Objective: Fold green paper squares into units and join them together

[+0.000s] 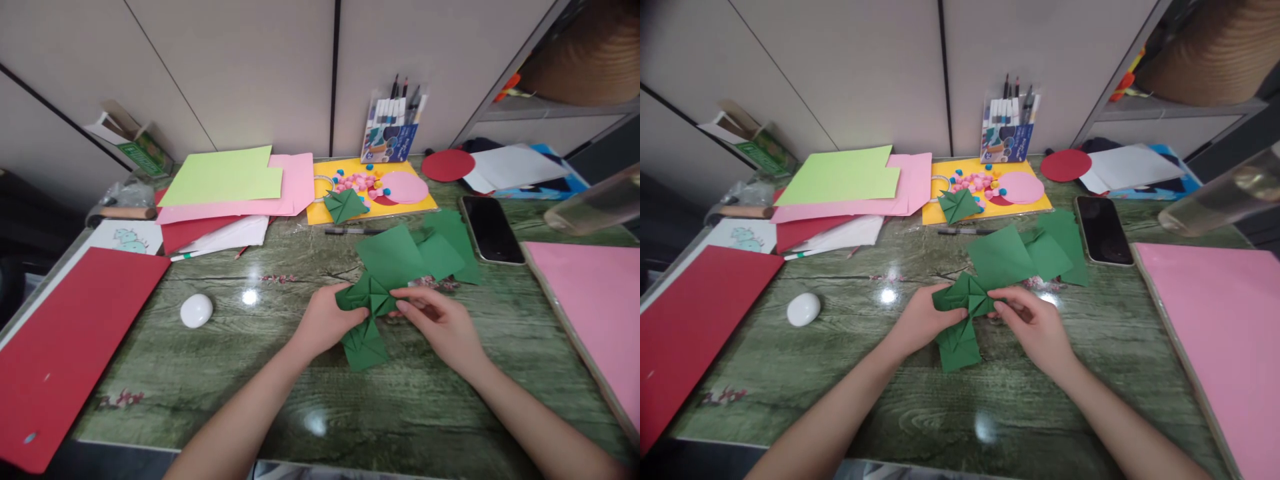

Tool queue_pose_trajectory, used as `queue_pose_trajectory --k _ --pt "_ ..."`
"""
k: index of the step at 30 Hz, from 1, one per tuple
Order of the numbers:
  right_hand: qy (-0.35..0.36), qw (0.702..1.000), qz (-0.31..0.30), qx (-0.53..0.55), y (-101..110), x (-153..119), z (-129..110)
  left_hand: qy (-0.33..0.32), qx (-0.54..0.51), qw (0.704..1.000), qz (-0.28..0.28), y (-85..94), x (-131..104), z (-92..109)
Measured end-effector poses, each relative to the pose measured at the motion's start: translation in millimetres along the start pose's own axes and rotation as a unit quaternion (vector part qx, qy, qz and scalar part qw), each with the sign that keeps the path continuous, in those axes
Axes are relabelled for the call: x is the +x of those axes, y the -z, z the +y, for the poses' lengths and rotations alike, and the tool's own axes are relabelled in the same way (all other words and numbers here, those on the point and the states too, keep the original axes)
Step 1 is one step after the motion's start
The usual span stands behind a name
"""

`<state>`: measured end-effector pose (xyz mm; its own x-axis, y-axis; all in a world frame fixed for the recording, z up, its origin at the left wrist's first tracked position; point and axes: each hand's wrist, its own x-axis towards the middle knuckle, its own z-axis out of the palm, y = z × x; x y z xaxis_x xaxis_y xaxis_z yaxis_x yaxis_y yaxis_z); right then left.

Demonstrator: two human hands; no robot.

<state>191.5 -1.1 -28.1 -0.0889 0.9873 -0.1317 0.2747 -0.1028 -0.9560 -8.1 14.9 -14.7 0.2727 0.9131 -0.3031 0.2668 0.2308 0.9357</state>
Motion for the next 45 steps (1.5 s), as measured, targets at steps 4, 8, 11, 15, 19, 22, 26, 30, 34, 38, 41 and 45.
queue_pose_trajectory --k 4,8,11,15,19,22,26,30,34,38,41,45 --pt "-0.003 1.0 -0.01 -0.006 0.7 0.2 -2.1 0.019 -0.044 0.999 -0.011 -0.8 0.3 -2.2" --pt "-0.018 0.999 -0.025 0.027 2.8 1.6 -1.4 0.046 -0.142 0.988 -0.036 -1.8 0.7 -3.6" --pt "-0.042 0.995 -0.044 0.077 4.7 4.3 3.0 0.06 -0.203 0.976 -0.049 -1.6 1.2 -3.5" --pt "-0.065 0.988 -0.035 0.136 4.8 7.0 5.8 0.077 -0.25 0.964 -0.035 0.5 2.0 -1.1" --pt "-0.087 0.977 -0.017 0.195 3.3 8.2 2.3 0.087 -0.279 0.956 -0.024 1.6 1.9 1.1" --pt "-0.1 0.97 -0.011 0.223 3.4 8.4 0.6 0.09 -0.284 0.954 -0.017 1.0 1.8 1.5" --pt "-0.103 0.967 -0.009 0.233 3.6 8.2 0.9 0.09 -0.293 0.952 -0.012 0.1 2.2 2.0" --pt "-0.106 0.968 -0.013 0.229 2.9 7.7 1.8 0.083 -0.3 0.95 -0.006 -0.4 2.7 1.4" --pt "-0.104 0.969 -0.015 0.224 2.8 7.4 2.7 0.081 -0.295 0.952 0.001 -1.5 2.6 -0.8" --pt "-0.09 0.973 -0.018 0.213 2.3 7.7 2.3 0.075 -0.274 0.959 0.01 -2.6 2.6 -1.8" --pt "-0.081 0.976 -0.017 0.2 2.0 8.0 1.8 0.069 -0.261 0.963 0.011 -2.8 3.0 -2.6" --pt "-0.07 0.983 -0.02 0.171 2.2 7.9 3.2 0.055 -0.244 0.968 0.015 -2.7 3.9 -5.6"
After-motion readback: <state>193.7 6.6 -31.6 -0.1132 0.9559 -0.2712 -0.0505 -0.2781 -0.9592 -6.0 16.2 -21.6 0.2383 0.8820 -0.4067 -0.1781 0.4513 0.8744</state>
